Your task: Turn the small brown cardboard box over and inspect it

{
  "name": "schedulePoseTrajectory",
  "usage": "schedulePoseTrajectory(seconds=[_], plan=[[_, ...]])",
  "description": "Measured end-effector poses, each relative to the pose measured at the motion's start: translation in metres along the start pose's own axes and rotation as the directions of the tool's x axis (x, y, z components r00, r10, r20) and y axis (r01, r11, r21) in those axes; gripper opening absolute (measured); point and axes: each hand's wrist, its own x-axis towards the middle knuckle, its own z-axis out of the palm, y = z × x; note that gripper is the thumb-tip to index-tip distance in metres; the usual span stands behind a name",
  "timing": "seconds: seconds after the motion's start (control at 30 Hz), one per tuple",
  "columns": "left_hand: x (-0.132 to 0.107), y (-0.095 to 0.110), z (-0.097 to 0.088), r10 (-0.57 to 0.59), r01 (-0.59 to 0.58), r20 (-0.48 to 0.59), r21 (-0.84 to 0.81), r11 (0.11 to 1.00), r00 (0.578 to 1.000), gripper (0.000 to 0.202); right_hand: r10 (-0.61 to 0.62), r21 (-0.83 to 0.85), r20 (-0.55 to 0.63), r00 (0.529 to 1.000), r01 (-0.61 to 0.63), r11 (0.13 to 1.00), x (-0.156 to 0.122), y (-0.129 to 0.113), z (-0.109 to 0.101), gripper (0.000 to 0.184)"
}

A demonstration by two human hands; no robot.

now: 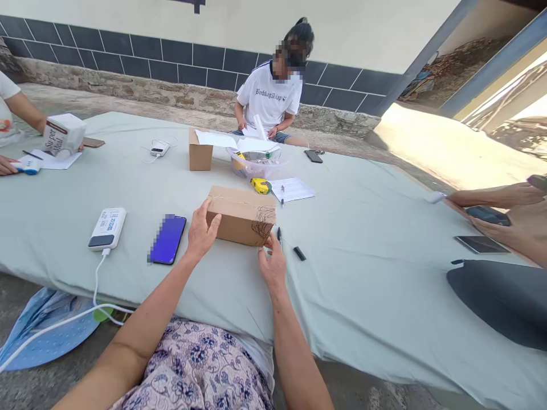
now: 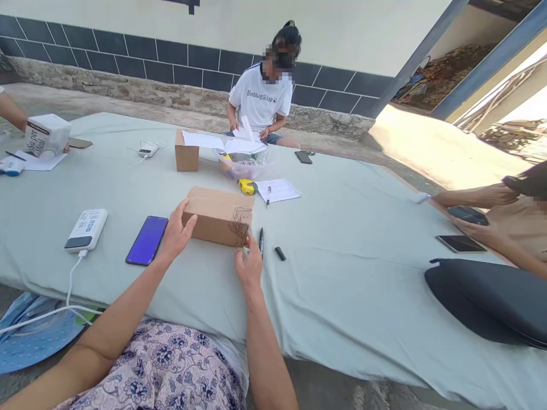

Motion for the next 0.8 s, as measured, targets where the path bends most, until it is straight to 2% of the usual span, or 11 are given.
schedulePoseTrajectory(seconds=[0.13, 0.23, 0.33, 0.43, 0.5, 0.6, 0.67, 0.8], plan=[[-0.017, 0.008, -0.008, -0.116, 0.115, -0.002, -0.097, 0.989, 0.993, 0.049, -0.119, 0.052, -0.231, 0.966, 0.134, 0.99, 0.001, -0.005, -0.014, 0.056], [-0.031, 0.01, -0.011, -0.197, 0.203, 0.049, -0.219, 0.954, 0.979, 0.047, -0.186, 0.085, -0.33, 0.925, 0.225, 0.971, -0.001, -0.018, -0.025, 0.054], [-0.045, 0.007, -0.008, -0.281, 0.305, 0.119, -0.365, 0.88, 0.952, 0.049, -0.253, 0.077, -0.355, 0.9, 0.298, 0.951, 0.0, -0.039, -0.032, 0.051], [-0.054, -0.002, -0.001, -0.362, 0.397, 0.168, -0.477, 0.784, 0.917, 0.049, -0.388, -0.038, -0.355, 0.851, 0.401, 0.915, 0.008, -0.062, -0.034, 0.047], [-0.057, -0.009, 0.003, -0.416, 0.456, 0.191, -0.454, 0.766, 0.889, 0.044, -0.493, -0.133, -0.347, 0.797, 0.479, 0.868, 0.015, -0.075, -0.031, 0.044], [-0.056, -0.02, 0.006, -0.472, 0.513, 0.203, -0.313, 0.799, 0.858, 0.031, -0.618, -0.215, -0.316, 0.72, 0.58, 0.786, 0.022, -0.086, -0.022, 0.039], [-0.054, -0.024, 0.004, -0.473, 0.506, 0.183, -0.255, 0.824, 0.862, 0.025, -0.665, -0.245, -0.304, 0.682, 0.619, 0.746, 0.023, -0.089, -0.015, 0.038], [-0.048, -0.024, -0.004, -0.346, 0.355, 0.081, -0.226, 0.907, 0.935, 0.037, -0.705, -0.282, -0.278, 0.653, 0.646, 0.71, 0.021, -0.091, -0.005, 0.039]])
